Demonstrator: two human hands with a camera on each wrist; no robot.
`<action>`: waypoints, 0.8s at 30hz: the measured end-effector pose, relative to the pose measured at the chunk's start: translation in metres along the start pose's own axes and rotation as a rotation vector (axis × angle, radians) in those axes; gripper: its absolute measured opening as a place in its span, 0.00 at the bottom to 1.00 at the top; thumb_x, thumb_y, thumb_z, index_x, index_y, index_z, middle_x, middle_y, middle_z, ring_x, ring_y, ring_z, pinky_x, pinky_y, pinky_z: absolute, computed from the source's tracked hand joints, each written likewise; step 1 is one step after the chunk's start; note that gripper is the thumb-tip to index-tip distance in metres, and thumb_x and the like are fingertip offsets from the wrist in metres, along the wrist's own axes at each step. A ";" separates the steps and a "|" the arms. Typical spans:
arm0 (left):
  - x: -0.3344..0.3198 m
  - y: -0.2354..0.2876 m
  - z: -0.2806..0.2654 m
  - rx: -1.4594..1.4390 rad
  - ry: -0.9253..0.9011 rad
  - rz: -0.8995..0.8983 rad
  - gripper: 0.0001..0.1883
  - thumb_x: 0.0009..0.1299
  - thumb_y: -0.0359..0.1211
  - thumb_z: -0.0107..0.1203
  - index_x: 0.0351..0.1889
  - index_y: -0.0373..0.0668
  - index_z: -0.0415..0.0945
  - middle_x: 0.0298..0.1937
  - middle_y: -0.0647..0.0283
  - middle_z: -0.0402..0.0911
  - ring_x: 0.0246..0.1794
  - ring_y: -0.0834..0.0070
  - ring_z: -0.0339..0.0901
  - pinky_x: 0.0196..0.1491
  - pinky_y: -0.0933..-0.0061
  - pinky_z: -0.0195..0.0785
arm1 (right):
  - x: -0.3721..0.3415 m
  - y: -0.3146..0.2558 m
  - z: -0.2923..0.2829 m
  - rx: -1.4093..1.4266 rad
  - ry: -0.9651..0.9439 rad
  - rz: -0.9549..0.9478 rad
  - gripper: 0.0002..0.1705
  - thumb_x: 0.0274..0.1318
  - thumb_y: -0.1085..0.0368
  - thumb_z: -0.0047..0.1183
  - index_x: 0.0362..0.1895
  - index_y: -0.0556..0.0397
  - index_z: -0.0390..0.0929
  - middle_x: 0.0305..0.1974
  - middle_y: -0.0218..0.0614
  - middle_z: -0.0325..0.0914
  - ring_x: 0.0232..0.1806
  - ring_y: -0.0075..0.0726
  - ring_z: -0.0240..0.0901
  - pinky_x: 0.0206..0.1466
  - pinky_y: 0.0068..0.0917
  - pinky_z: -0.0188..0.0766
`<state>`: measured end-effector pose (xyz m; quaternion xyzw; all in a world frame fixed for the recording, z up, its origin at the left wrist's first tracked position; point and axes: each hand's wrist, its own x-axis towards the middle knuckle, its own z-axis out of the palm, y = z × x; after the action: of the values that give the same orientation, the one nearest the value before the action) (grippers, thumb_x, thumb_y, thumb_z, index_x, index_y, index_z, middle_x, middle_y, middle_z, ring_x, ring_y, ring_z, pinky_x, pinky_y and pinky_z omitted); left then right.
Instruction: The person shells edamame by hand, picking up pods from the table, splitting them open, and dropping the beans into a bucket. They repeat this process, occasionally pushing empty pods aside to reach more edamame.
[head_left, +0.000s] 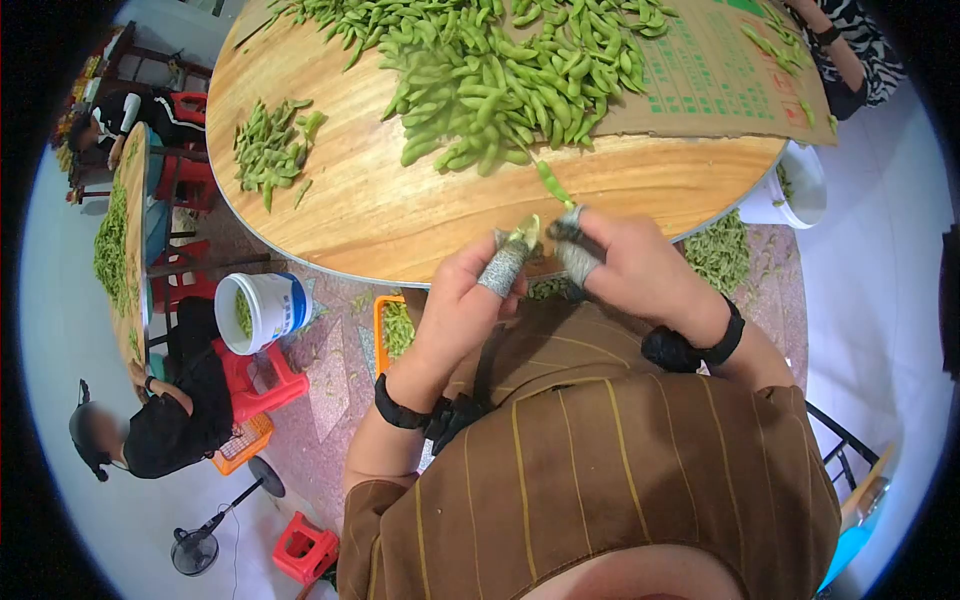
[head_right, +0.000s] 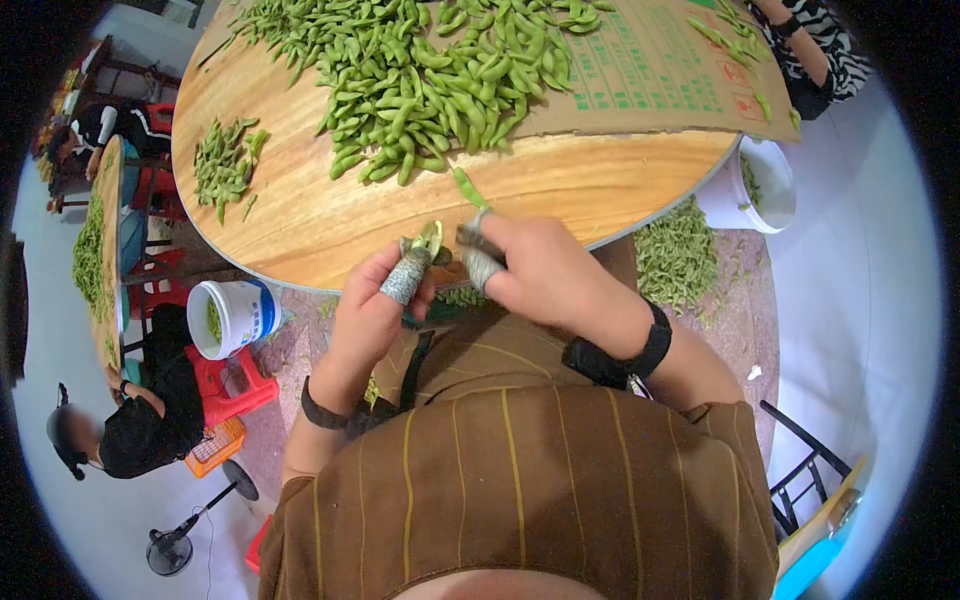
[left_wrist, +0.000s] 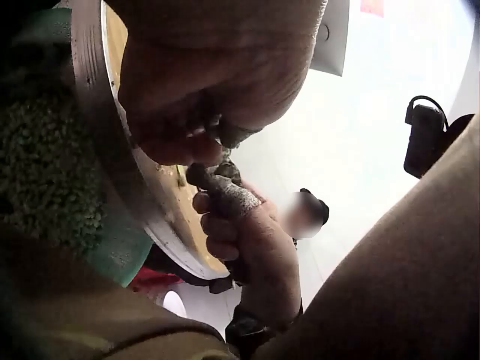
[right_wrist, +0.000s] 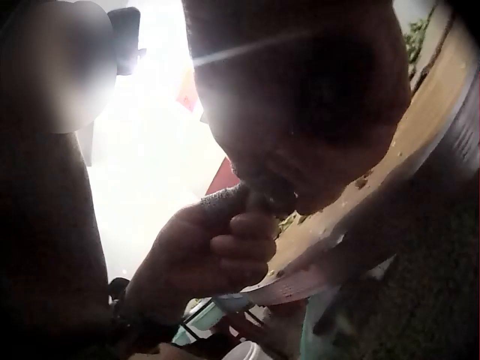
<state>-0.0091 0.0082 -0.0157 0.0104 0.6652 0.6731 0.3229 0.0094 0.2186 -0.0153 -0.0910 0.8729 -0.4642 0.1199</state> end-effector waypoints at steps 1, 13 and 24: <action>0.001 0.000 -0.001 -0.003 -0.002 -0.004 0.09 0.74 0.32 0.45 0.42 0.39 0.74 0.27 0.71 0.73 0.24 0.85 0.68 0.29 0.84 0.61 | 0.001 -0.004 -0.001 -0.043 0.083 0.066 0.12 0.56 0.65 0.54 0.44 0.56 0.76 0.31 0.41 0.78 0.32 0.34 0.75 0.37 0.28 0.70; 0.017 0.033 0.010 -0.046 -0.087 0.108 0.12 0.71 0.38 0.53 0.31 0.41 0.79 0.18 0.74 0.72 0.16 0.89 0.64 0.19 0.86 0.55 | 0.023 -0.027 -0.022 0.874 -0.080 0.133 0.04 0.54 0.69 0.50 0.35 0.53 0.75 0.18 0.24 0.68 0.15 0.14 0.60 0.17 0.17 0.57; 0.021 0.056 -0.001 -0.456 -0.286 0.182 0.08 0.70 0.31 0.50 0.43 0.41 0.76 0.26 0.69 0.75 0.21 0.87 0.68 0.20 0.87 0.54 | 0.039 -0.046 -0.054 0.779 0.096 0.005 0.07 0.55 0.64 0.55 0.33 0.55 0.76 0.18 0.23 0.68 0.15 0.15 0.62 0.17 0.16 0.57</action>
<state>-0.0504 0.0219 0.0262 0.0922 0.4407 0.8232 0.3459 -0.0413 0.2250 0.0475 -0.0144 0.6360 -0.7643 0.1055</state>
